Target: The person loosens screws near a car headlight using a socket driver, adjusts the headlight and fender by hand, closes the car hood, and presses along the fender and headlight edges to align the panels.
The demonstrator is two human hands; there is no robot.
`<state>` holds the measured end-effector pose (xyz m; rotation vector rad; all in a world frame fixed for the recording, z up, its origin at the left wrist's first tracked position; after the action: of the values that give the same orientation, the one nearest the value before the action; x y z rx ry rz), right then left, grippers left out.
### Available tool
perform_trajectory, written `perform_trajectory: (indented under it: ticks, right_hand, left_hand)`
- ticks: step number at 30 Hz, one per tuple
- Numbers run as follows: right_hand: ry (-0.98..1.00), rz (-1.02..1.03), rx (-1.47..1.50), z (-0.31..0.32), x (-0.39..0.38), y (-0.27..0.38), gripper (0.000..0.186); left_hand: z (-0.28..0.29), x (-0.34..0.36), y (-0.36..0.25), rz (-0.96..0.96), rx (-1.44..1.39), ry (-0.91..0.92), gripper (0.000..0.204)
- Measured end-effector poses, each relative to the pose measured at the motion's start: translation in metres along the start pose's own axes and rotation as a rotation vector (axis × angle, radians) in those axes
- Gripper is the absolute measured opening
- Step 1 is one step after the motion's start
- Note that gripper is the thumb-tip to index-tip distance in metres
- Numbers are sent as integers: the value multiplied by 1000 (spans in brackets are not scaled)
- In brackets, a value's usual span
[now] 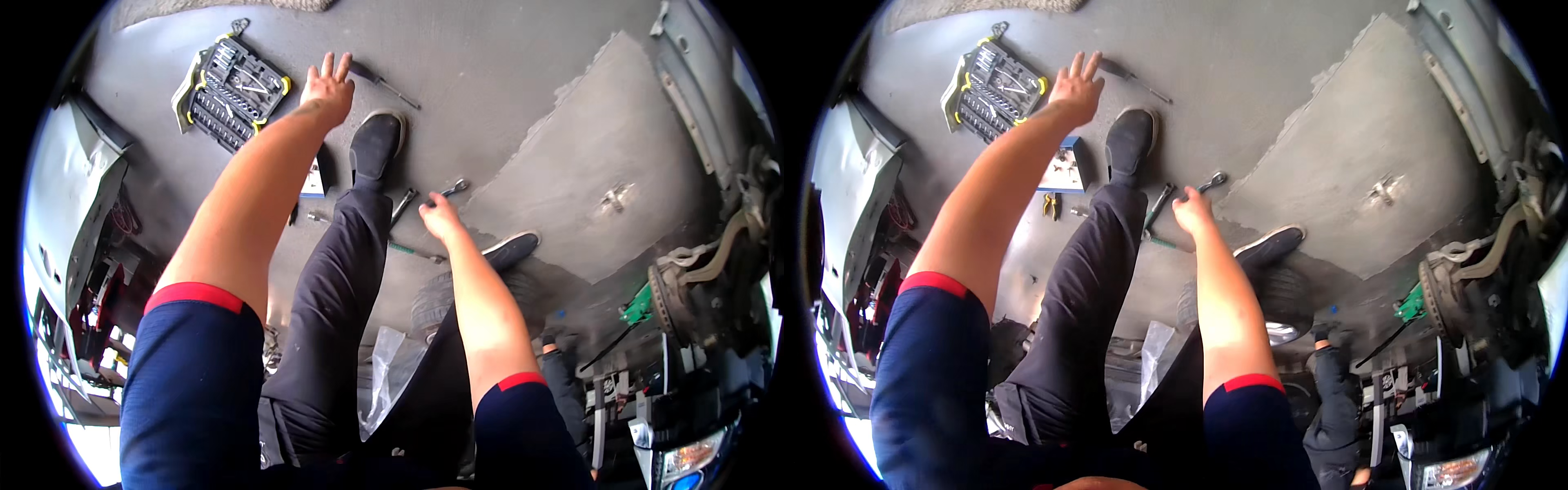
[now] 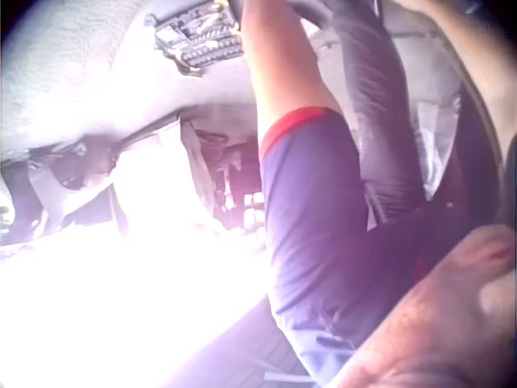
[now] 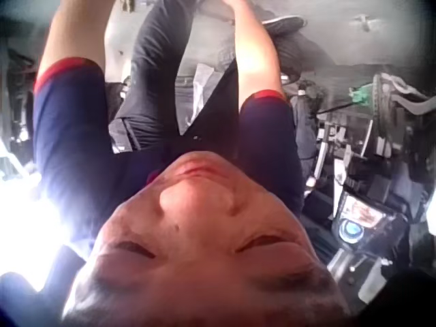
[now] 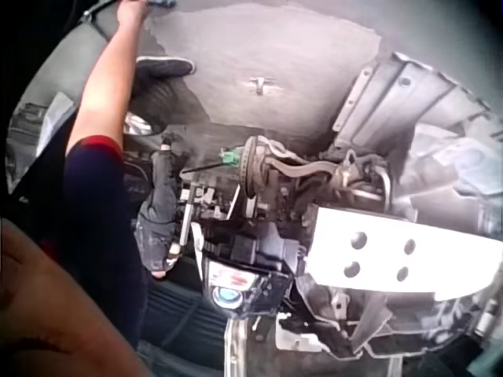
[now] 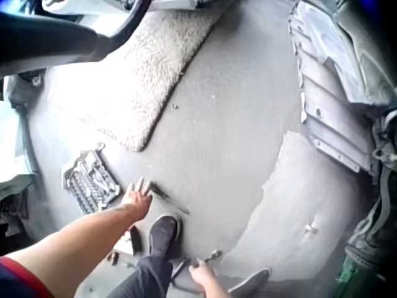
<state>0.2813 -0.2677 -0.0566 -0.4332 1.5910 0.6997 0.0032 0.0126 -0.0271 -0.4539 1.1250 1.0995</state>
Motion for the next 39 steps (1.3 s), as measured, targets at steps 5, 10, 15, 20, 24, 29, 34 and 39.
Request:
perform_trajectory:
  ticks: [5, 10, 15, 20, 24, 29, 34, 39]
  right_hand:
    - [-104, -71, -160, 25, 54, 13, 72]
    - [-106, -37, -149, 1, 52, -21, 68]
    - [-103, -46, -86, -5, 37, -2, 61]
    - [-301, -3, -140, -4, 48, -9, 52]
    - [-495, 125, 61, 6, 6, 8, 37]
    - [9, 280, 1192, 18, -114, 4, 15]
    - [590, 510, 1244, 64, -332, 63, 59]
    - [112, 712, 1019, 97, -448, 106, 37]
  left_hand:
    - [-5, 37, 6, -76, 10, -126, 49]
    - [-26, 12, -7, -317, -42, -43, 47]
    - [-21, -35, -31, -431, -334, -251, 40]
    - [6, -64, -65, -422, -645, -508, 32]
    - [32, -96, -71, -412, -876, -667, 37]
    - [61, -179, -65, -400, -1050, -634, 35]
    - [119, -300, -12, -292, -1173, -289, 29]
    - [197, -395, -10, -819, -1617, -172, 39]
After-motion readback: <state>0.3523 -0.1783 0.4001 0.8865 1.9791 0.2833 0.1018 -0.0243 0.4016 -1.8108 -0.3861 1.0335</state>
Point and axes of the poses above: each hand's wrist, its own x-axis towards the middle knuckle, its own z-axis out of the back of the hand, y = z × x, the point moved 3 cm from there along x, towards the middle knuckle, and after that the axes turned 6 degrees about z, right-handed, at the moved point
